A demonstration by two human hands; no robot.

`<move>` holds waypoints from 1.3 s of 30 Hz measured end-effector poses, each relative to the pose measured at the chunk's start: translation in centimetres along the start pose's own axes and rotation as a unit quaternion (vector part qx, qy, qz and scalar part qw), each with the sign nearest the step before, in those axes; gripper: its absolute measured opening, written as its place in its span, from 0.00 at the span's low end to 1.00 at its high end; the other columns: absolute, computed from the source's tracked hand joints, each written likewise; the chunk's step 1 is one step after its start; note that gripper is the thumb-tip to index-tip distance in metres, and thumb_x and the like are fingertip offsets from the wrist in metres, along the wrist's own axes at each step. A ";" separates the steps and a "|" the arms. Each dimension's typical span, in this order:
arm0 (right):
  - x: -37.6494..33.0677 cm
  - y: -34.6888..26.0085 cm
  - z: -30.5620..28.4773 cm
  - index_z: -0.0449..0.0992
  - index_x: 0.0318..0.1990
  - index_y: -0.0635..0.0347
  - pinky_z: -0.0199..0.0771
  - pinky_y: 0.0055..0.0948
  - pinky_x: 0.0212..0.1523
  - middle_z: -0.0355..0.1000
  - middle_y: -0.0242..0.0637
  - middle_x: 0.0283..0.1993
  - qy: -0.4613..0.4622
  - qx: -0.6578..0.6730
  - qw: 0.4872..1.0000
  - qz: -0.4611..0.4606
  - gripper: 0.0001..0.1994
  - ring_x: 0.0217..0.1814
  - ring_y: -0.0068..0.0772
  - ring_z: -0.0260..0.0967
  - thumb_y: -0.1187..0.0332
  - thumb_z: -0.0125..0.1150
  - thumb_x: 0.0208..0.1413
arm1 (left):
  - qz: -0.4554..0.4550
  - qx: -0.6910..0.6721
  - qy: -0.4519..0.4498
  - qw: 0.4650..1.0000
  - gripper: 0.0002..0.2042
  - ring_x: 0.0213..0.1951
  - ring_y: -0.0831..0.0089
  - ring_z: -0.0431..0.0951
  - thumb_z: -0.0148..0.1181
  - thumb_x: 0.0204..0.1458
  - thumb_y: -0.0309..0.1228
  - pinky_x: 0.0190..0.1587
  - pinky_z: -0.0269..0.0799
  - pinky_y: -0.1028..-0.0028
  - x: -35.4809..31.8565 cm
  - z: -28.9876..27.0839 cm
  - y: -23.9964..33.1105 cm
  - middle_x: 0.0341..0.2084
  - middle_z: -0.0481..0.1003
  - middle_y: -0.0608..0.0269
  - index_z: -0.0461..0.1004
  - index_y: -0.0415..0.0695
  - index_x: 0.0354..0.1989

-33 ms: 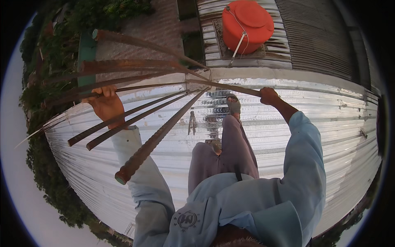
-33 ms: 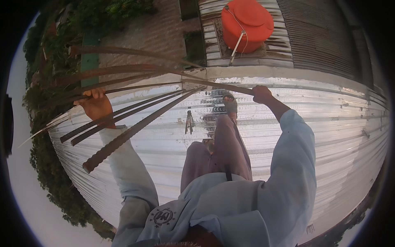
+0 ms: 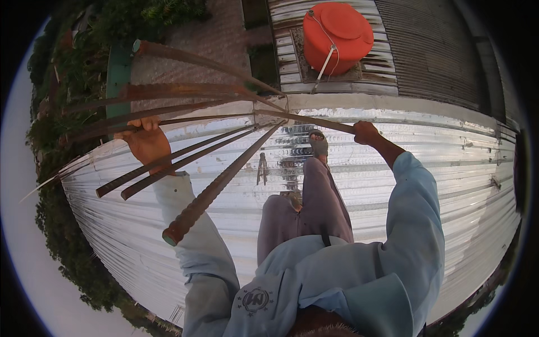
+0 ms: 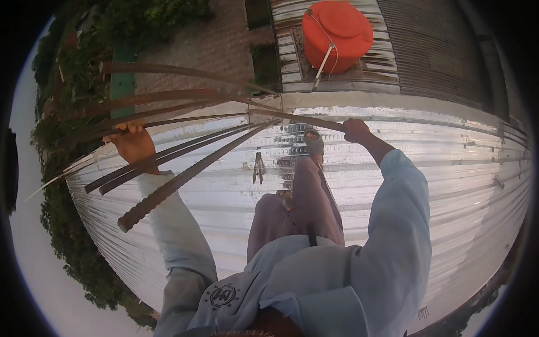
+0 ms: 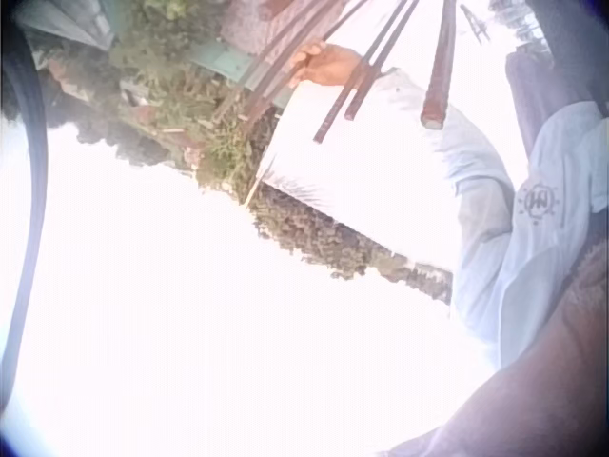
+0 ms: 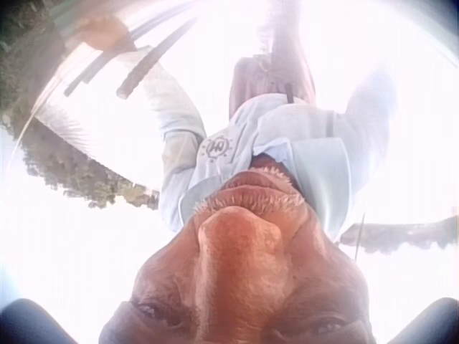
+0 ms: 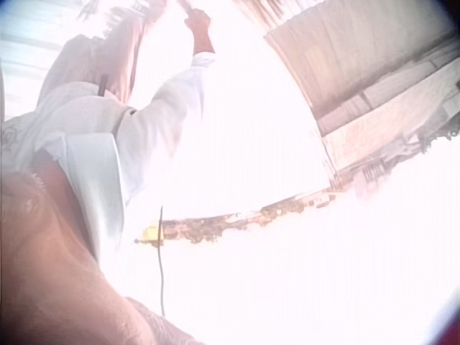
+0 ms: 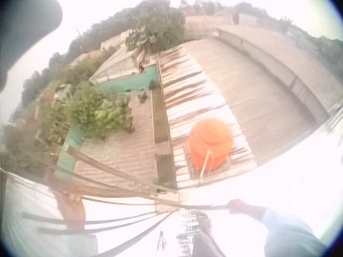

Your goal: The person assembles a metal frame on a corrugated metal roof, using a hammer to secure components and a tape measure to check dimensions. The person handles metal rods and a hammer, then measures sections of the roof.

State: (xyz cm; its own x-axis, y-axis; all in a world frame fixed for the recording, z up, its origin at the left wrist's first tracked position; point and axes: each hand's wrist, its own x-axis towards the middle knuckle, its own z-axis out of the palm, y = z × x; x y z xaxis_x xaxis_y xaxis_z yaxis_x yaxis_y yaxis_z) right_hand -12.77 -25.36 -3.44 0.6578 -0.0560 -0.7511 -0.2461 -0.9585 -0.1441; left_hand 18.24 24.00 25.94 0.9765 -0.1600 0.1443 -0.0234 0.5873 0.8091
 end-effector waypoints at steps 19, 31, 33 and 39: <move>-0.2 1.0 0.6 0.81 0.41 0.61 0.79 0.45 0.48 0.78 0.49 0.42 0.021 -0.001 1.000 0.018 0.14 0.46 0.49 0.78 0.66 0.61 0.47 | -0.009 0.107 -0.084 0.991 0.22 0.43 0.62 0.73 0.56 0.58 0.56 0.58 0.65 0.55 -2.1 2.0 0.8 0.37 0.77 0.63 0.77 0.48 0.41; -4.0 -0.1 4.8 0.80 0.35 0.68 0.80 0.48 0.42 0.79 0.58 0.37 0.034 0.083 0.996 0.016 0.14 0.41 0.57 0.79 0.66 0.61 0.45 | -0.010 0.159 0.170 0.973 0.20 0.46 0.62 0.76 0.47 0.67 0.47 0.58 0.67 0.62 -6.5 5.3 2.3 0.42 0.77 0.53 0.72 0.40 0.51; -6.2 0.7 4.9 0.81 0.35 0.67 0.80 0.47 0.44 0.79 0.58 0.37 0.039 0.055 0.997 0.035 0.14 0.42 0.56 0.79 0.65 0.61 0.45 | 0.025 0.220 0.288 0.932 0.18 0.43 0.65 0.77 0.50 0.66 0.44 0.55 0.70 0.65 -8.0 5.3 2.2 0.40 0.78 0.54 0.73 0.40 0.48; -15.3 -0.7 3.6 0.81 0.37 0.65 0.79 0.47 0.46 0.78 0.55 0.39 0.045 0.054 0.997 0.026 0.16 0.43 0.54 0.78 0.63 0.62 0.42 | 0.094 0.389 0.123 0.908 0.19 0.37 0.72 0.79 0.53 0.66 0.44 0.49 0.73 0.70 -16.0 12.0 8.0 0.30 0.80 0.60 0.78 0.38 0.37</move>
State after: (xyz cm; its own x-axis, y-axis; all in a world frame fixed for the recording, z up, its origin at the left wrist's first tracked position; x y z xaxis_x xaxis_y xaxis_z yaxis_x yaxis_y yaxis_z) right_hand -25.22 -22.88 5.88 0.7019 -0.1347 -0.6994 -0.3533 -0.9185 -0.1777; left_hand -0.14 21.75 36.90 0.9554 0.1243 0.2680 -0.2457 -0.1689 0.9545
